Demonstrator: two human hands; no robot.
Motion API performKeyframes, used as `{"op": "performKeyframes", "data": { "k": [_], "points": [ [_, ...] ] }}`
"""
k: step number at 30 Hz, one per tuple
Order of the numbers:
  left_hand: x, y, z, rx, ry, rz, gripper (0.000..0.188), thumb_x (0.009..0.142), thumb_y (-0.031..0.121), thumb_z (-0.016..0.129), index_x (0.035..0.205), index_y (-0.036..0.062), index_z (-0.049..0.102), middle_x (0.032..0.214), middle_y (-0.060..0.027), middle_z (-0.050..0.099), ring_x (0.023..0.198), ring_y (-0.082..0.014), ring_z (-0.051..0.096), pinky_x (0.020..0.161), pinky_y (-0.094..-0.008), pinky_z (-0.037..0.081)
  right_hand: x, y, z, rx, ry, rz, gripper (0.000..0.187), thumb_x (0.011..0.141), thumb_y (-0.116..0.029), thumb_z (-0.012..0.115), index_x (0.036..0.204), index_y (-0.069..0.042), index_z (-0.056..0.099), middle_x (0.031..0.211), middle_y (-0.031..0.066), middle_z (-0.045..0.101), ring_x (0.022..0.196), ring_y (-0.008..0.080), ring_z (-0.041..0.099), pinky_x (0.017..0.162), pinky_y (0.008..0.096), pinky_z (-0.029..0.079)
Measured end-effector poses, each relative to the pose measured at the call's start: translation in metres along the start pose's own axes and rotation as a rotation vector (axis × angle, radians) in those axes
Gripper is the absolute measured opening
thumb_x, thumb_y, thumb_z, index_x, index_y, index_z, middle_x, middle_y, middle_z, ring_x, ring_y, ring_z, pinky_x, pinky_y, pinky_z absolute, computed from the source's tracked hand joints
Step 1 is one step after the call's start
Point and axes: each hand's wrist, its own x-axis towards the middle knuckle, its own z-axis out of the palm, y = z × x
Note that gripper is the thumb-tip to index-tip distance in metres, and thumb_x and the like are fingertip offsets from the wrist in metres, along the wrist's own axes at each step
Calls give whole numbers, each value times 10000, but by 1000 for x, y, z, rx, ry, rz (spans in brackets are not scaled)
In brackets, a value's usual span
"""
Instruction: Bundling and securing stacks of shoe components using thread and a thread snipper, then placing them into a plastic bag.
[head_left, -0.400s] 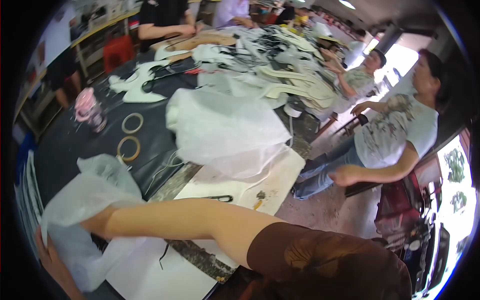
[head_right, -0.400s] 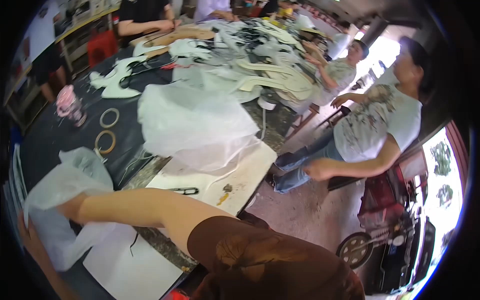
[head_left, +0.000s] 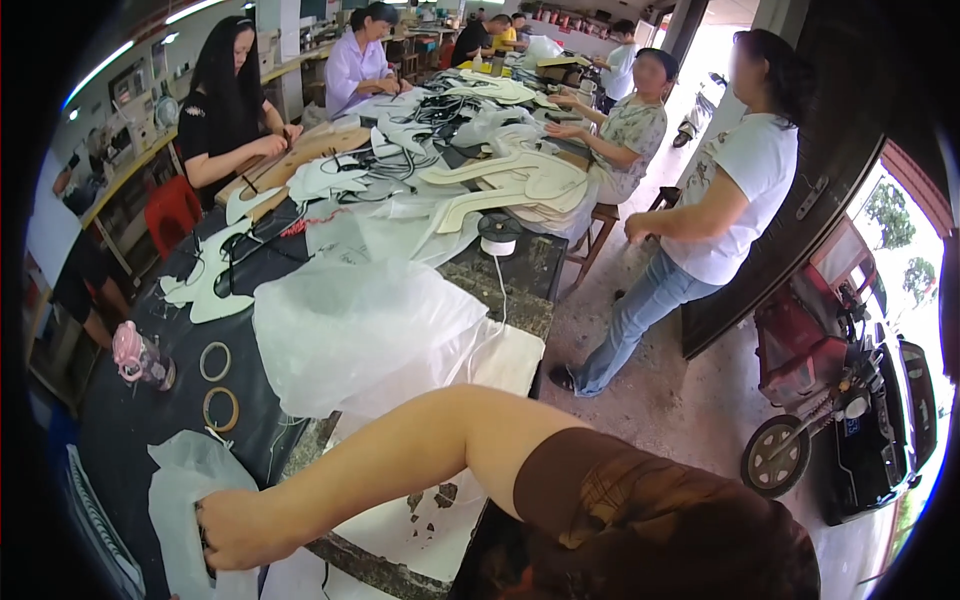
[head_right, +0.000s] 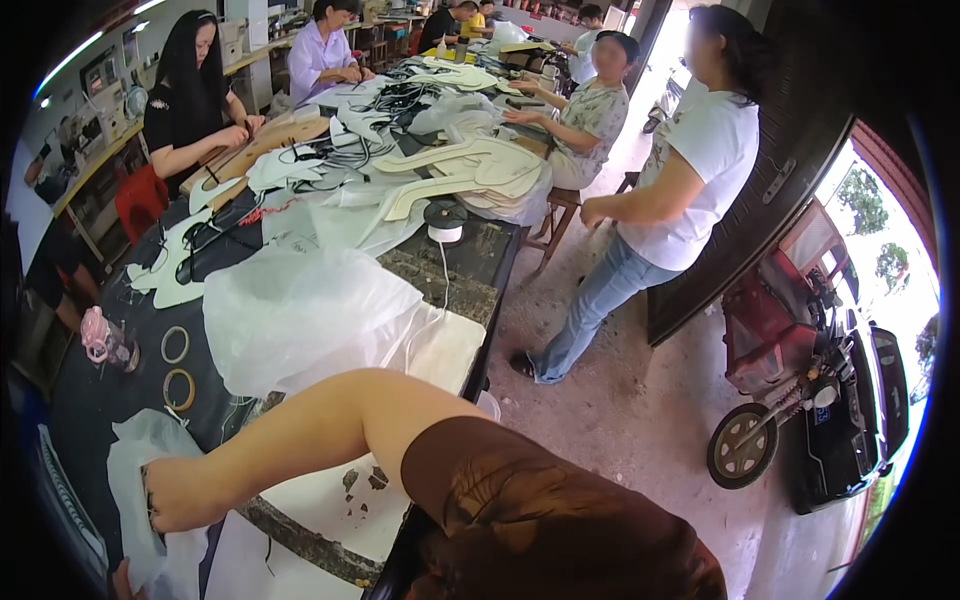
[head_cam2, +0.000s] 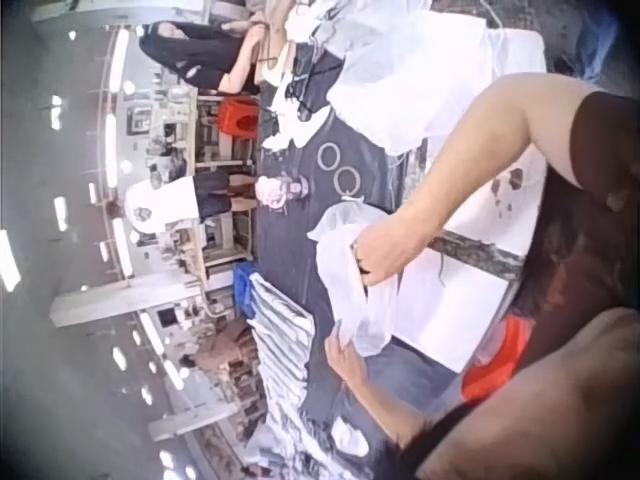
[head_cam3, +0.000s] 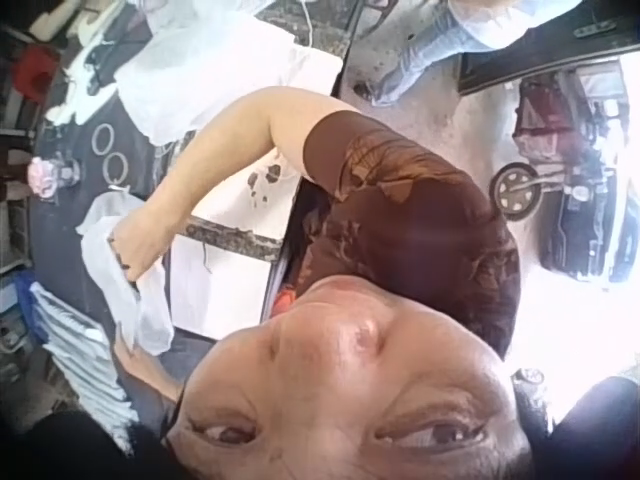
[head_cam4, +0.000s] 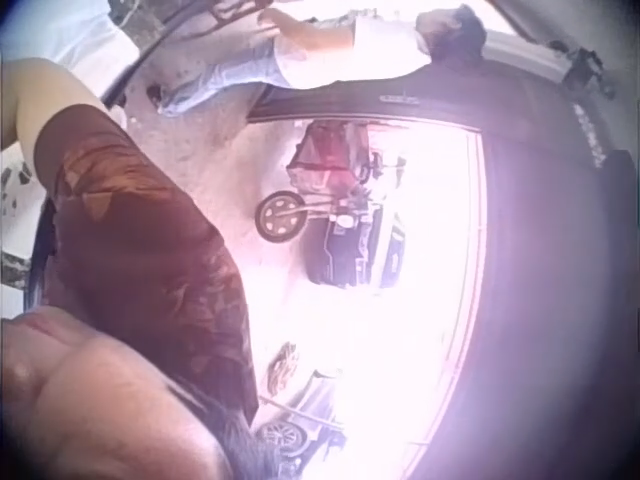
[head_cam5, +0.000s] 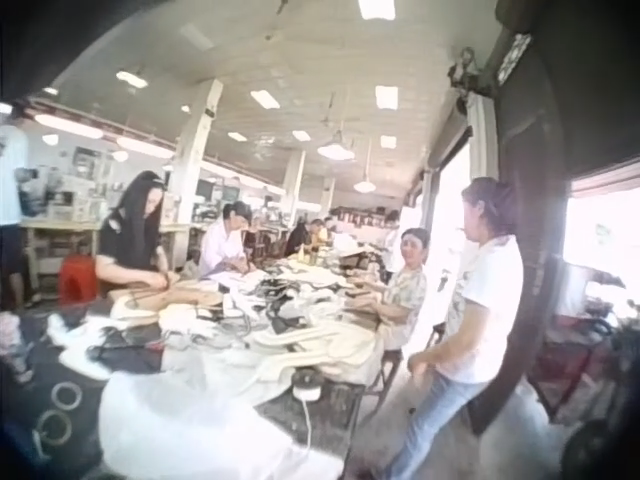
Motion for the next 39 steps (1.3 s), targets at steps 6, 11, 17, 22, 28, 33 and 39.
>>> {"op": "performKeyframes", "data": {
  "k": [6, 11, 17, 22, 28, 33, 39],
  "points": [
    [-9, 18, 24, -199, -82, 110, 349, 963, 107, 566, 1274, -47, 602, 1188, -199, 646, 1092, -300, 598, 947, -382, 455, 25, -17, -35, 251, 725, 144, 322, 840, -237, 555, 1099, -72, 655, 752, 104, 655, 722, 306, 618, 648, 449, 446],
    [4, 43, 37, -233, -277, 88, 465, 954, 192, 633, 1352, -29, 537, 1162, -156, 607, 1069, -270, 573, 940, -383, 440, 34, -6, -18, 184, 487, 407, 144, 757, -164, 608, 790, -56, 698, 731, 114, 658, 743, 306, 628, 700, 401, 435],
    [-6, 96, 58, -156, -38, 98, 613, 920, 288, 687, 1392, -41, 476, 1392, -252, 524, 1305, -348, 503, 1061, -406, 386, 38, -32, -26, 253, 532, 348, 125, 725, -194, 650, 729, -79, 698, 771, 113, 673, 805, 266, 646, 696, 394, 438],
    [8, 29, 84, -29, 78, 156, 644, 927, 386, 675, 1365, -48, 491, 1307, -273, 584, 1210, -392, 568, 997, -414, 441, -19, -46, -58, 646, 567, 118, 441, 752, -321, 730, 1080, -37, 648, 1151, 169, 633, 1057, 295, 601, 805, 433, 470],
    [-6, 85, 69, -64, 32, -152, 625, 917, 346, 690, 1335, -72, 489, 1191, -256, 616, 1060, -376, 600, 917, -419, 463, -280, -20, -133, 1788, 1414, 210, 747, 963, -609, 467, 1493, -89, 378, 1595, 122, 307, 1474, 258, 289, 1206, 526, 191],
    [-4, 66, 58, -255, 69, -109, 698, 866, 251, 740, 1376, -96, 413, 1043, -178, 562, 936, -309, 538, 896, -383, 445, -415, -17, -172, 1583, 2504, -390, 847, 939, -617, 522, 1539, -89, 242, 1573, 161, 322, 1457, 301, 309, 1206, 548, 197],
    [32, 31, 95, -197, 78, -145, 819, 803, 230, 790, 1437, -61, 360, 1021, -137, 527, 916, -255, 500, 890, -376, 432, -463, -24, -173, 1510, 2453, -330, 799, 938, -559, 580, 1489, -66, 279, 1534, 159, 326, 1453, 303, 290, 1211, 561, 187]
  ]
}}
